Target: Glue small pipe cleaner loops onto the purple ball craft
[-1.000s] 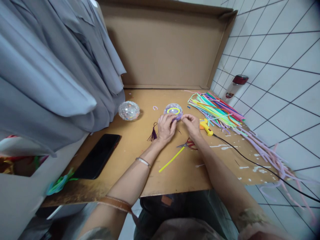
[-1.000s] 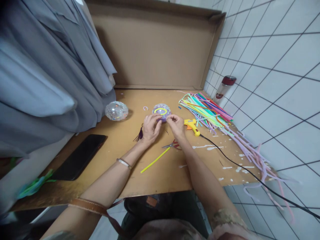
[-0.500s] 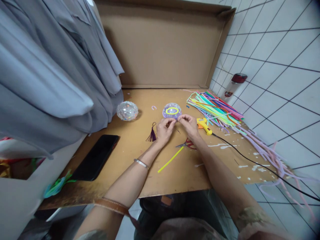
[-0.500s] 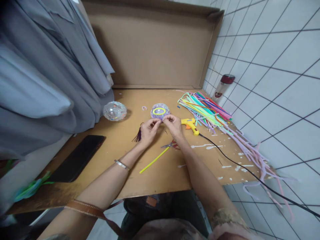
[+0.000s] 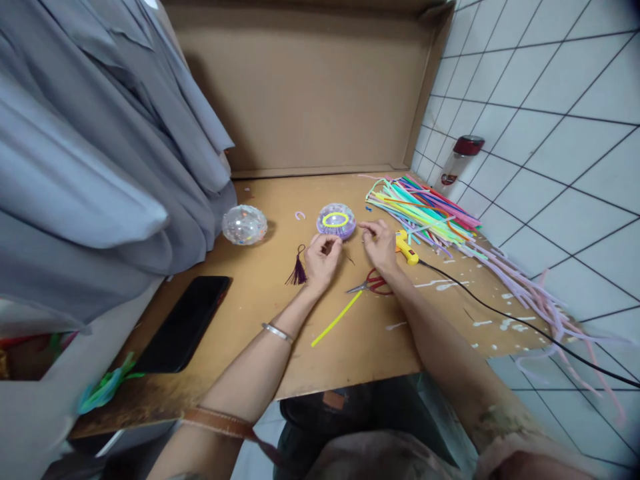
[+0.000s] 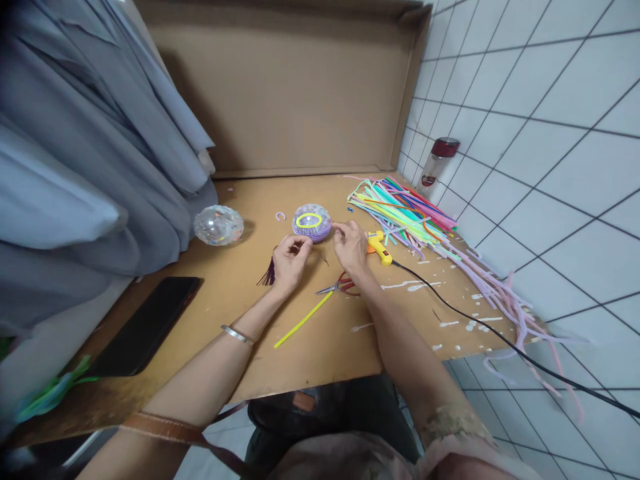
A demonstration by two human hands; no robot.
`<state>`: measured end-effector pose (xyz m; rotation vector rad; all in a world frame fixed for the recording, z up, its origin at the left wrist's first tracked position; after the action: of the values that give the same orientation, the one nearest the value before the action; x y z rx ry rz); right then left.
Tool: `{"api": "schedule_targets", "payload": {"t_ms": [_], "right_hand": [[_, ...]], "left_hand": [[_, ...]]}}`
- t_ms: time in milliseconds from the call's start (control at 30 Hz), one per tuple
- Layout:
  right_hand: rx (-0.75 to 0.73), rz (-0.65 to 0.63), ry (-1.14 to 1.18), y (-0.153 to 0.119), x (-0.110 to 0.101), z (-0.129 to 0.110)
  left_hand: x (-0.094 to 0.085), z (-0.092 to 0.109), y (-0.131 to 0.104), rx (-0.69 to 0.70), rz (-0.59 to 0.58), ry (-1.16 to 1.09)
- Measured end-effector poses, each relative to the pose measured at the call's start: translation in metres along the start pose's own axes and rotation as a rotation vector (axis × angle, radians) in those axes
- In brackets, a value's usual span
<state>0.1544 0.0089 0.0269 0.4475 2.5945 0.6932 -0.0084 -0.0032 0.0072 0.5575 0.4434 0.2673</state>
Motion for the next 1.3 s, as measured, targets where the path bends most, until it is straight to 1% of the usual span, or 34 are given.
{"api": "schedule_targets", "payload": {"t_ms": [67, 133, 233, 367, 533, 700, 900, 1067, 1300], "right_hand": [[-0.063, -0.047, -0.170, -0.004, 0.002, 0.000], [-0.085, -0.085, -0.262, -0.007, 0.006, 0.000], [-0.092, -0.079, -0.295, -0.008, 0.013, 0.003], [-0.111, -0.043, -0.304, -0.006, 0.019, 0.005], [-0.134, -0.063, -0.324, -0.004, 0.028, -0.004], [-0.158, -0.087, -0.350, -0.003, 0.034, -0.012], [-0.199, -0.070, -0.358, -0.003, 0.036, -0.011], [-0.186, -0.086, -0.375, -0.003, 0.038, -0.009], [-0.246, -0.126, -0.438, -0.003, 0.038, -0.006]], "left_hand": [[-0.001, -0.003, 0.002, 0.034, 0.037, 0.058], [-0.001, -0.007, 0.004, 0.042, 0.073, 0.103], [-0.001, -0.014, 0.007, 0.031, 0.104, 0.128], [0.001, -0.018, 0.008, 0.033, 0.106, 0.146], [0.003, -0.019, 0.009, 0.051, 0.119, 0.157], [0.003, -0.019, 0.015, 0.083, 0.068, 0.160], [0.001, -0.012, 0.017, 0.144, -0.018, 0.212], [0.001, -0.014, 0.018, 0.157, 0.000, 0.227], [0.002, -0.013, 0.017, 0.168, -0.006, 0.249]]}}
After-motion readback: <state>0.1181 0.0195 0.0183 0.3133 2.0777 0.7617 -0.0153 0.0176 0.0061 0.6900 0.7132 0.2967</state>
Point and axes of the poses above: each hand's wrist, its own y-axis towards the middle knuckle, its own x-axis out of the palm, z = x × y, the point moved 2 cm from there along y, towards the middle knuckle, and after that the axes turned 13 degrees about y, right-handed, at the moved point
